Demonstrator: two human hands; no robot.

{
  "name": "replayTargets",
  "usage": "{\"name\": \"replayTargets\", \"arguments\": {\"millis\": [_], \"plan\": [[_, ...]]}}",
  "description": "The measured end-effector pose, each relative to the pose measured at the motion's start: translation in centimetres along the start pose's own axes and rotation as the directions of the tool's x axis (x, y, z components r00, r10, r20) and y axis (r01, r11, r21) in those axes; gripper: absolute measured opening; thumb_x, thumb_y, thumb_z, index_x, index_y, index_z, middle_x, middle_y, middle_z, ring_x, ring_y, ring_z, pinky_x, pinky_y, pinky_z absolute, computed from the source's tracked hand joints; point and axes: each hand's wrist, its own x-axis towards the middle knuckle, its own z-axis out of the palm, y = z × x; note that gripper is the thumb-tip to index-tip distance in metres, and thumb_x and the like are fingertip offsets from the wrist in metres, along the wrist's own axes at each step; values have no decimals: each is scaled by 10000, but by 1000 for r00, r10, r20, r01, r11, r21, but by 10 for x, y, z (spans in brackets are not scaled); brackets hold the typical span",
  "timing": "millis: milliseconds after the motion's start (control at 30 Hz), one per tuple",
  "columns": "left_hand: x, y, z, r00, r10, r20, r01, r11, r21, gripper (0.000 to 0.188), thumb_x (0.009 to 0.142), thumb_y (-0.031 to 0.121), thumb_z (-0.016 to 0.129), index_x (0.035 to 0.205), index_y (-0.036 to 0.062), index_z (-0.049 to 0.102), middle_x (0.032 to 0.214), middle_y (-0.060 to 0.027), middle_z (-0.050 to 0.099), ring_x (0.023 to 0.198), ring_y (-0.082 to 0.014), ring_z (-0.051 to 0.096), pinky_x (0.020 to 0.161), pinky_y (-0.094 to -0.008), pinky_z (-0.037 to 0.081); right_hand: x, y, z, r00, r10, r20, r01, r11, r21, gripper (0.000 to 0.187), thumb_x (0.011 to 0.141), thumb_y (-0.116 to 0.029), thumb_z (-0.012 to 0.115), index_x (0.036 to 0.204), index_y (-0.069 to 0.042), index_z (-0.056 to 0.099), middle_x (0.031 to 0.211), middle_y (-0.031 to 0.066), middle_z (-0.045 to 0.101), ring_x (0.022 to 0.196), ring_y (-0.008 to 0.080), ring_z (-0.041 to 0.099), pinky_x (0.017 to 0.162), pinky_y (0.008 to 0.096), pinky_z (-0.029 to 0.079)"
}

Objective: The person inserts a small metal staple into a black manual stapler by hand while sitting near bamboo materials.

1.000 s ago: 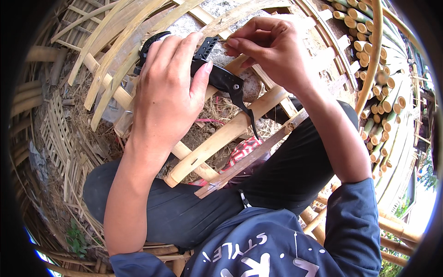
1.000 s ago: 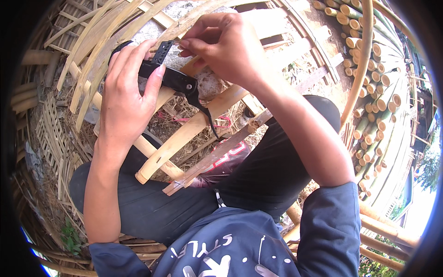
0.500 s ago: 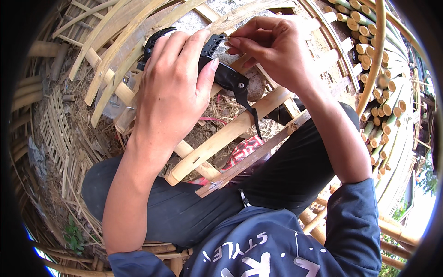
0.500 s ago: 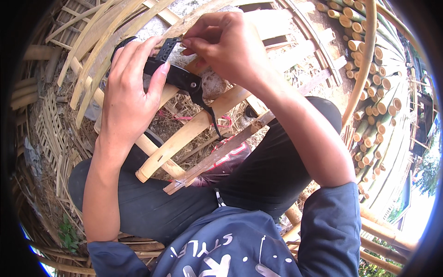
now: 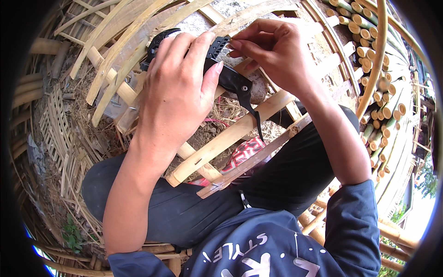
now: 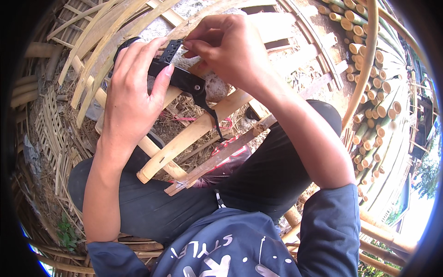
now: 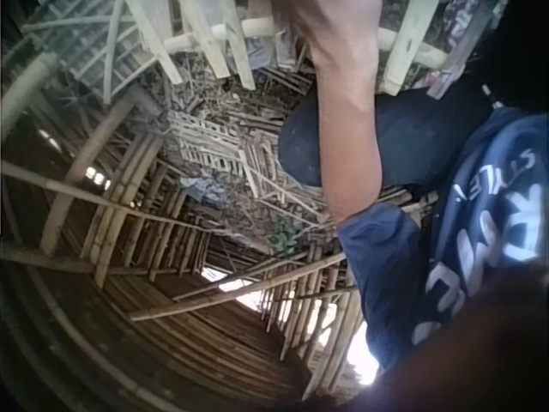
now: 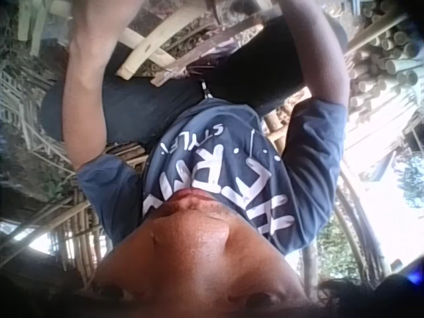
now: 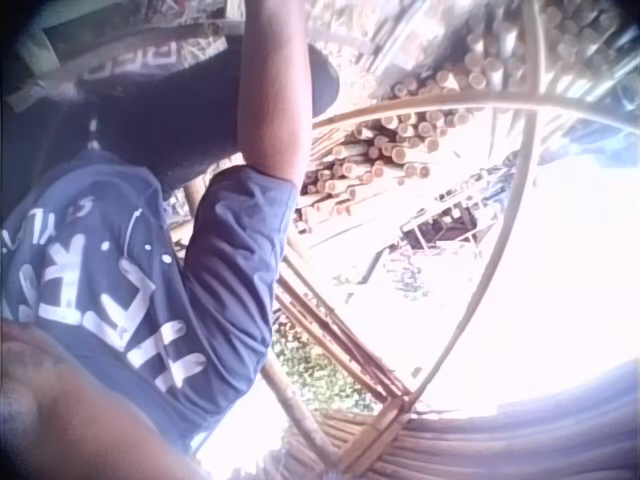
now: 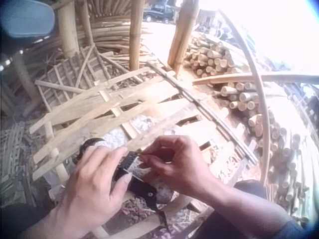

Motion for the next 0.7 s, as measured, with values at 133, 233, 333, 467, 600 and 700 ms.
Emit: {"name": "replayTargets", "arguments": {"millis": [133, 233, 333, 467, 600, 700], "plan": [[0, 1, 0, 1000, -10, -4, 10, 1000, 5, 437, 909, 130, 731, 1296, -34, 612, 1096, -162, 628, 1033, -338, 611, 914, -444, 521, 0, -2, 0, 1000, -9, 1, 9, 1000, -1, 89, 977, -37, 698, 983, 46, 730, 897, 144, 786, 829, 158, 771, 664, 291, 651], [-1, 1, 0, 1000, -20, 0, 20, 1000, -6, 450, 907, 128, 734, 1307, -32, 603, 1102, -164, 628, 1038, -342, 611, 920, -447, 521, 0, -3, 0, 1000, -12, 3, 12, 1000, -13, 88, 977, -38, 698, 984, 47, 722, 902, 148, 786, 831, 163, 772, 662, 291, 652], [-1, 1, -1, 1000, -26, 0, 26, 1000, -9, 461, 903, 122, 739, 1313, -32, 598, 1104, -166, 627, 1047, -344, 611, 926, -450, 521, 0, -7, 1, 1000, -2, 11, 2, 1000, -22, 87, 978, -36, 698, 988, 49, 708, 907, 157, 785, 841, 172, 775, 665, 294, 654], [-1, 1, 0, 1000, -20, 7, 20, 1000, -13, 472, 897, 111, 744, 1321, -32, 593, 1105, -169, 626, 1061, -346, 610, 931, -451, 521, -2, -12, 2, 1000, 14, -1, -14, 999, -35, 85, 979, -34, 698, 1006, 46, 686, 913, 175, 783, 865, 187, 779, 673, 300, 658], [-1, 2, 0, 999, -35, -14, 34, 998, -57, 457, 894, 43, 726, 1331, -3, 601, 1109, -179, 644, 1049, -368, 611, 919, -454, 502, -2, -12, 2, 1000, 6, 8, -6, 999, -31, 84, 979, -31, 697, 1018, 42, 680, 923, 183, 781, 883, 192, 780, 679, 308, 663], [-2, 2, 0, 999, -37, -5, 37, 998, -52, 458, 895, 43, 726, 1333, -2, 600, 1111, -179, 643, 1048, -368, 611, 919, -455, 502, -2, -11, 2, 1000, -8, 8, 8, 1000, -29, 80, 977, -22, 696, 1024, 39, 674, 934, 186, 779, 896, 197, 780, 685, 317, 667]]}}
